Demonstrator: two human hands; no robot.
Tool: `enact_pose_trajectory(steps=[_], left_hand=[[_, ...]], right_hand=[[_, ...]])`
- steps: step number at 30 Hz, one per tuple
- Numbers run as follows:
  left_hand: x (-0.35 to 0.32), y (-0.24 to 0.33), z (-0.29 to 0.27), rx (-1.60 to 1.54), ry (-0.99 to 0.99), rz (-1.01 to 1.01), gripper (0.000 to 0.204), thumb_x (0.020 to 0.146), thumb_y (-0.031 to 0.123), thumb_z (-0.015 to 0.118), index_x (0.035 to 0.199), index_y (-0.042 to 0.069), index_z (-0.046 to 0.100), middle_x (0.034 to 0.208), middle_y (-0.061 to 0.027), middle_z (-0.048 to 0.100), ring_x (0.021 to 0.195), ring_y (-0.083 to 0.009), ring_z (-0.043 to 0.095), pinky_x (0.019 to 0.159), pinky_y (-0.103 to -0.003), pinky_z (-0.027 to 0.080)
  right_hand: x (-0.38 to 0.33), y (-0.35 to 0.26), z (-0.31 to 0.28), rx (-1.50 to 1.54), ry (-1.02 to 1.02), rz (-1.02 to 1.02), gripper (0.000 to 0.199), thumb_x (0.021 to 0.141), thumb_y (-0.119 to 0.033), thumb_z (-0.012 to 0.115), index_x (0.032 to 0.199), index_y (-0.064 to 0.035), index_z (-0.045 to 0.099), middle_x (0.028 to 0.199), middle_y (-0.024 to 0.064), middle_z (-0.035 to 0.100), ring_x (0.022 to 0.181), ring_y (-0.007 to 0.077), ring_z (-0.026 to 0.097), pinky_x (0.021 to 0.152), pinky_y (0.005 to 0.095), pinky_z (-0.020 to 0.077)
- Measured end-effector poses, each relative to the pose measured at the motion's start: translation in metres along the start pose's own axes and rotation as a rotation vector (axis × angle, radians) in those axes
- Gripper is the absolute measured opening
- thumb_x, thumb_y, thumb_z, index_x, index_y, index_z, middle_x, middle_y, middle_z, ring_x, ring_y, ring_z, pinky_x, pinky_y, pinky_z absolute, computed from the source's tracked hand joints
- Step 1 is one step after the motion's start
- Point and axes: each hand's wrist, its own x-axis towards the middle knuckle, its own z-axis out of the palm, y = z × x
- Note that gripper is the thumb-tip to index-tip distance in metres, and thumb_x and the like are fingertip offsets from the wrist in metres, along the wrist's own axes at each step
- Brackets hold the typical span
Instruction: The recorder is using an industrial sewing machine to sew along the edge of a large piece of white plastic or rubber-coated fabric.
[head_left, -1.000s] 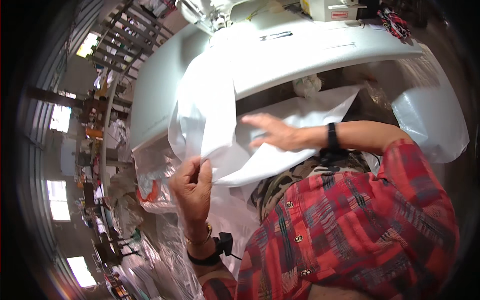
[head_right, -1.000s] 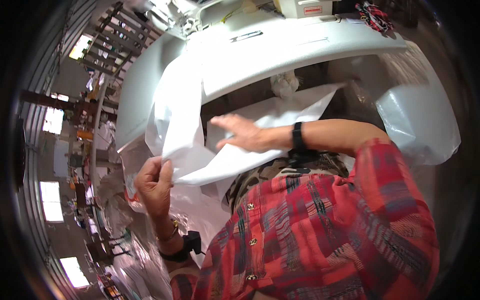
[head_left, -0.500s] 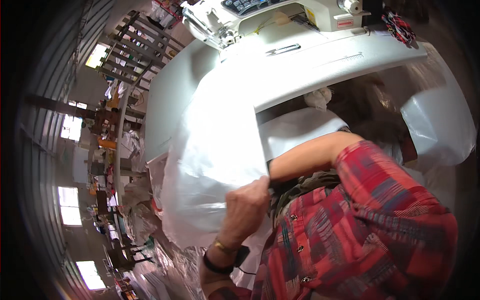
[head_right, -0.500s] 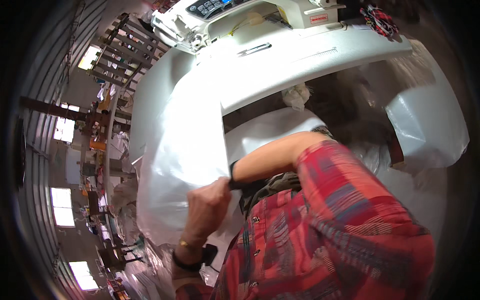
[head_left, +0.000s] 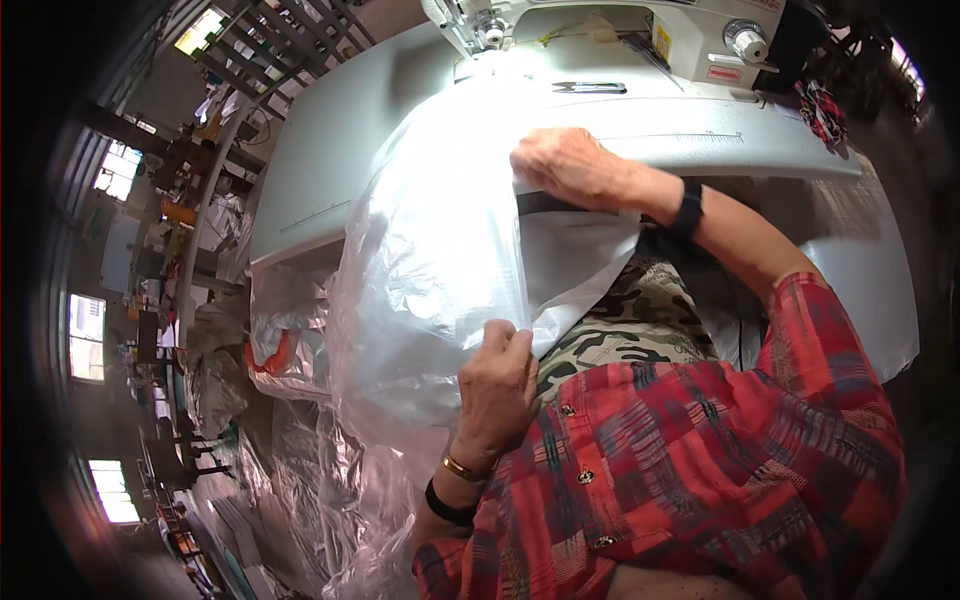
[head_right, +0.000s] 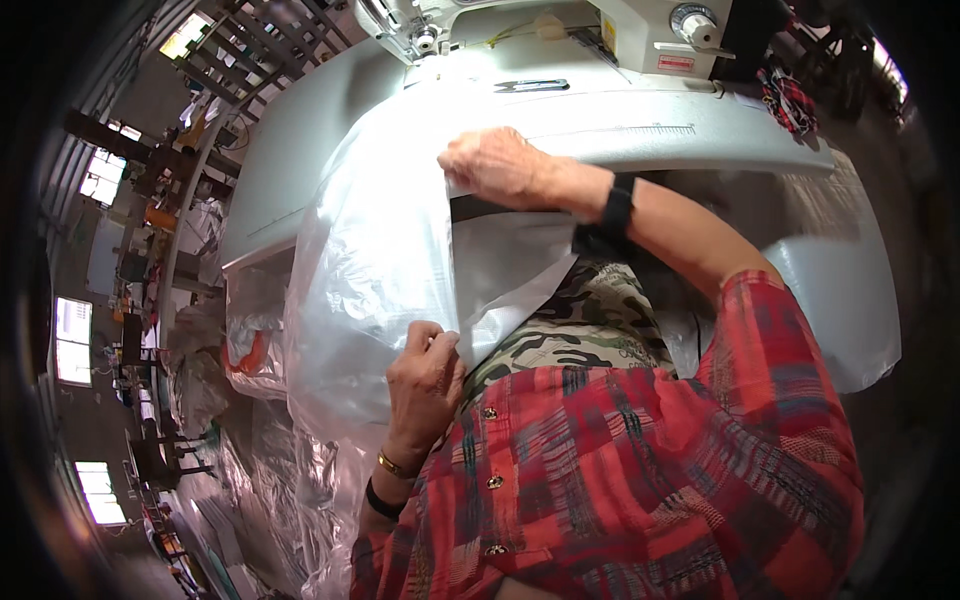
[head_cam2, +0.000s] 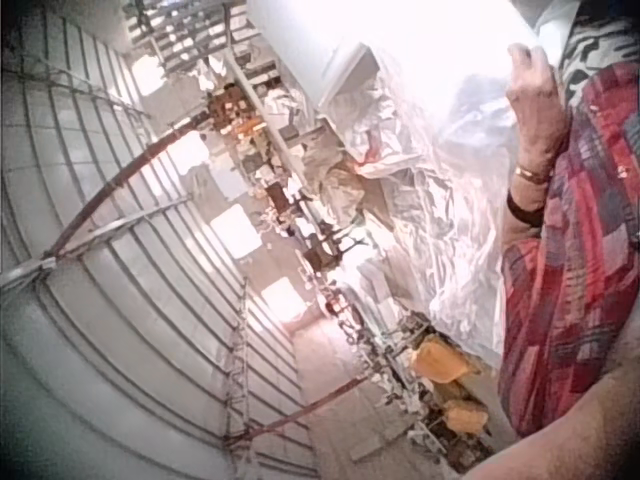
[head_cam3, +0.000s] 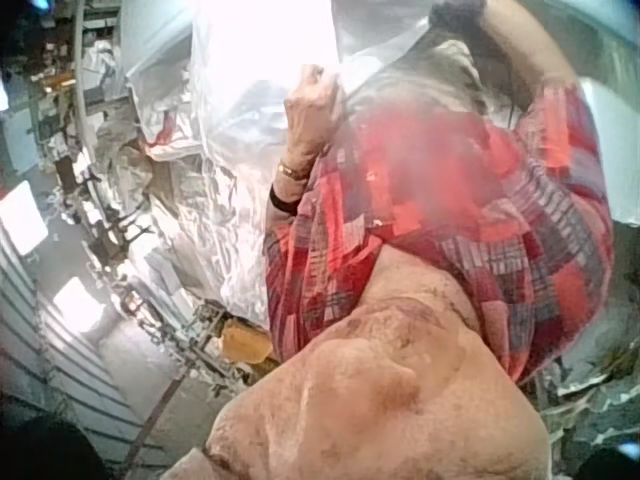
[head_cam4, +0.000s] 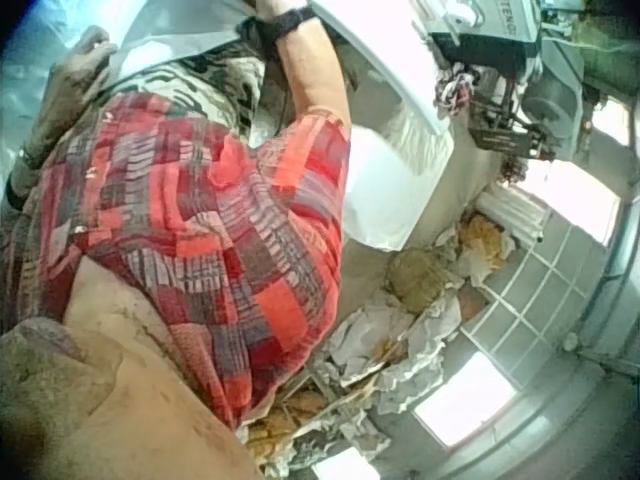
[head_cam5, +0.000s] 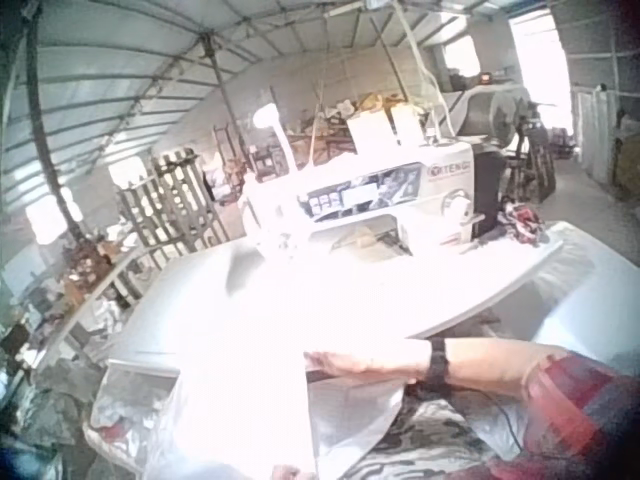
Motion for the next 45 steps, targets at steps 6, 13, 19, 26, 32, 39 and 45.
enact_pose_trajectory(steps=[6,13,19,26,32,39,45], left_hand=[[-0.012,-0.004,0.003,-0.263,0.109,-0.091,0.020,0.084,-0.001,0.054,0.104,-0.002,0.060,0.085,-0.0184,0.055,0.070,-0.0357,0.058,0.062,-0.041,0.046],[-0.021,-0.018,0.020,-0.275,0.168,-0.219,0.041,0.086,-0.001,0.053,0.126,-0.005,0.055,0.080,-0.0146,0.054,0.069,-0.0253,0.054,0.065,-0.034,0.045],[0.001,-0.039,0.030,-0.167,0.107,-0.107,0.042,0.077,-0.001,0.051,0.116,0.004,0.064,0.083,-0.0176,0.056,0.068,-0.0370,0.057,0.062,-0.043,0.046],[0.068,-0.056,0.017,-0.007,0.156,-0.013,0.028,0.078,-0.001,0.049,0.098,0.002,0.068,0.081,-0.0163,0.059,0.067,-0.0332,0.060,0.062,-0.040,0.046],[0.129,-0.067,0.003,0.062,0.170,0.037,0.019,0.078,0.006,0.054,0.087,0.005,0.070,0.077,-0.0121,0.061,0.067,-0.0329,0.062,0.060,-0.041,0.048],[0.195,-0.075,0.000,0.127,0.207,0.144,0.018,0.079,0.008,0.054,0.081,0.004,0.072,0.082,-0.0149,0.066,0.072,-0.0341,0.064,0.068,-0.042,0.051],[0.254,-0.089,0.007,0.222,0.166,0.112,0.020,0.080,0.011,0.054,0.080,0.002,0.072,0.076,-0.0207,0.066,0.072,-0.0373,0.065,0.070,-0.044,0.051]], right_hand=[[0.033,0.038,0.026,-0.063,0.119,0.117,0.032,0.091,-0.033,0.060,0.101,-0.0024,0.062,0.111,0.0147,0.060,0.105,0.0304,0.055,0.089,0.0419,0.0462],[0.042,0.049,0.033,-0.072,0.004,0.160,0.046,0.091,-0.043,0.059,0.105,0.0003,0.060,0.116,0.0167,0.058,0.109,0.0326,0.053,0.095,0.0429,0.0419],[0.047,0.060,0.034,-0.119,-0.055,0.163,0.052,0.090,-0.047,0.058,0.105,0.0030,0.058,0.111,0.0197,0.057,0.107,0.0345,0.053,0.094,0.0447,0.0410],[0.046,0.059,0.030,-0.146,-0.102,0.161,0.052,0.091,-0.046,0.057,0.106,0.0040,0.057,0.108,0.0191,0.056,0.108,0.0335,0.052,0.096,0.0436,0.0385],[0.044,0.055,0.028,-0.117,-0.032,0.124,0.047,0.090,-0.040,0.059,0.105,0.0039,0.057,0.106,0.0188,0.056,0.106,0.0331,0.052,0.097,0.0441,0.0379],[0.043,0.051,0.034,-0.137,0.037,0.133,0.028,0.088,-0.024,0.058,0.094,0.0024,0.061,0.101,0.0168,0.058,0.099,0.0309,0.055,0.090,0.0421,0.0421],[0.044,0.053,0.039,-0.113,0.102,0.167,0.016,0.086,-0.013,0.054,0.094,-0.0001,0.059,0.099,0.0161,0.057,0.098,0.0311,0.055,0.087,0.0416,0.0425]])
